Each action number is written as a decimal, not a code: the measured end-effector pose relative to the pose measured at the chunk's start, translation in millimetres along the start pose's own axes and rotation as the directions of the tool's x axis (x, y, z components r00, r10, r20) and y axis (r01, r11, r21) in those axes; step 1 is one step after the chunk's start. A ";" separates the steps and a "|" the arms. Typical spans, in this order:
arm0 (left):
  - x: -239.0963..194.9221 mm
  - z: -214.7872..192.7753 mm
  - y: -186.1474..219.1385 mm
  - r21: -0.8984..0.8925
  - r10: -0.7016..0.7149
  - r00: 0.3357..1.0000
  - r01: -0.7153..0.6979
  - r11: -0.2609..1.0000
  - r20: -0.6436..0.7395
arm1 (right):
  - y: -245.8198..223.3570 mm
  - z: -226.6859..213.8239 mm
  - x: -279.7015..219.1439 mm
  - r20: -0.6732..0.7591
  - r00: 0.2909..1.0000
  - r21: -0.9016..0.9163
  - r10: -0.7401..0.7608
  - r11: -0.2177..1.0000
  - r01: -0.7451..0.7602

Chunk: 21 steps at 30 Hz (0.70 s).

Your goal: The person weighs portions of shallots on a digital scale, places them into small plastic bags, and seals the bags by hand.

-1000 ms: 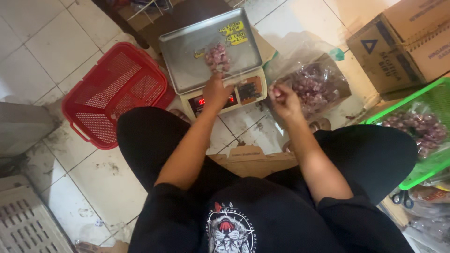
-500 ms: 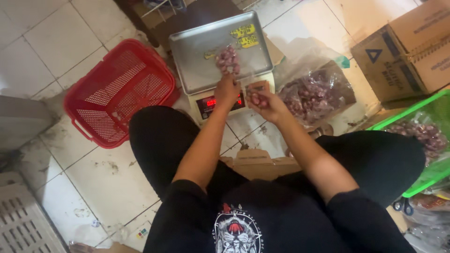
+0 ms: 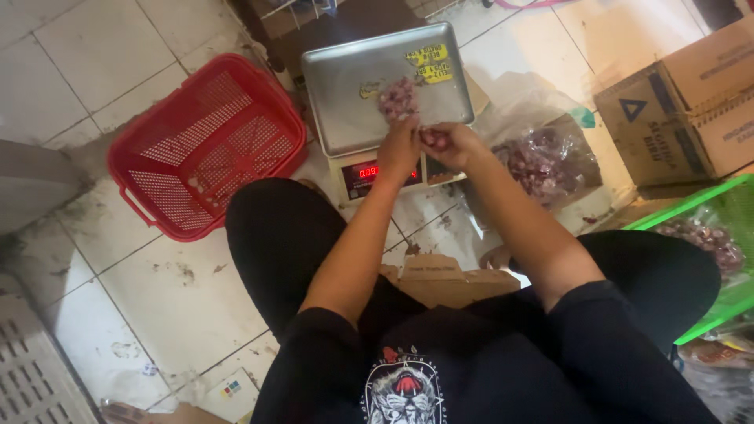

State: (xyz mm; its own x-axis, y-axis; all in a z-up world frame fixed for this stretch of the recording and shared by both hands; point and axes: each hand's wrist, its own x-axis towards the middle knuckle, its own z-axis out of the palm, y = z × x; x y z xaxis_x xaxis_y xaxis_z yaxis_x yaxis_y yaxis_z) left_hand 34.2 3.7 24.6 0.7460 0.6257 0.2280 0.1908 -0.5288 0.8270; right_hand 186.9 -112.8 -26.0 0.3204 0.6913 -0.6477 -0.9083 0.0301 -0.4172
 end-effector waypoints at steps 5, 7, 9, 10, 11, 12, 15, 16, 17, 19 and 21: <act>0.8 -5.7 6.1 0.065 -0.014 0.992 0.006 0.998 0.126 | -16.0 1.5 12.3 -0.141 0.990 -0.086 -0.001 0.996 -0.011; 1.8 -4.9 5.5 0.031 -0.017 0.996 0.015 0.999 0.088 | -26.7 18.4 7.0 -0.207 0.978 -0.182 0.023 0.981 -0.061; 2.5 -1.9 2.4 -0.040 -0.008 1.000 0.009 0.999 0.023 | -33.5 38.1 -0.6 -0.306 0.952 -0.315 0.012 0.942 -0.113; 3.3 0.3 0.2 -0.094 0.002 1.000 -0.004 0.996 -0.023 | -33.8 49.2 -3.0 -0.192 0.981 -0.226 0.000 0.973 -0.044; 5.0 2.1 -2.2 -0.147 0.010 0.998 -0.020 0.989 -0.069 | -34.0 61.4 -4.6 -0.130 0.991 -0.172 -0.023 0.985 0.000; 9.7 3.0 -5.1 -0.166 0.037 0.989 -0.061 0.984 -0.143 | -35.9 72.7 -7.3 -0.066 0.997 -0.136 -0.045 0.990 0.036; 25.0 2.9 -11.6 -0.289 0.031 0.959 -0.115 0.951 -0.282 | -47.4 103.3 -16.8 0.053 0.991 -0.116 -0.121 0.985 0.126; 29.7 3.1 -12.6 -0.379 -0.025 0.963 -0.081 0.922 -0.268 | -50.2 110.8 -20.2 0.095 0.985 -0.159 -0.144 0.975 0.158; 33.0 3.2 -13.3 -0.465 -0.079 0.965 -0.048 0.884 -0.250 | -52.2 115.9 -24.5 0.137 0.975 -0.209 -0.172 0.957 0.199; 34.4 4.9 -14.3 -0.410 -0.116 0.981 0.043 0.911 -0.154 | -53.8 119.7 -34.1 0.115 0.967 -0.353 -0.226 0.901 0.253; 30.5 8.4 -16.8 -0.335 -0.144 0.989 0.121 0.935 -0.045 | -51.9 114.8 -43.6 -0.041 0.960 -0.534 -0.277 0.818 0.214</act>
State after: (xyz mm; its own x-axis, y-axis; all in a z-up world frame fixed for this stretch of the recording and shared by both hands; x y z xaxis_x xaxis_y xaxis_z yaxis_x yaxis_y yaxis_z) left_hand 59.2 26.9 13.4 0.6814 0.7203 0.1298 0.0546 -0.2269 0.9724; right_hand 189.2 -61.6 97.1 0.5702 0.6260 -0.5320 -0.5312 -0.2130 -0.8200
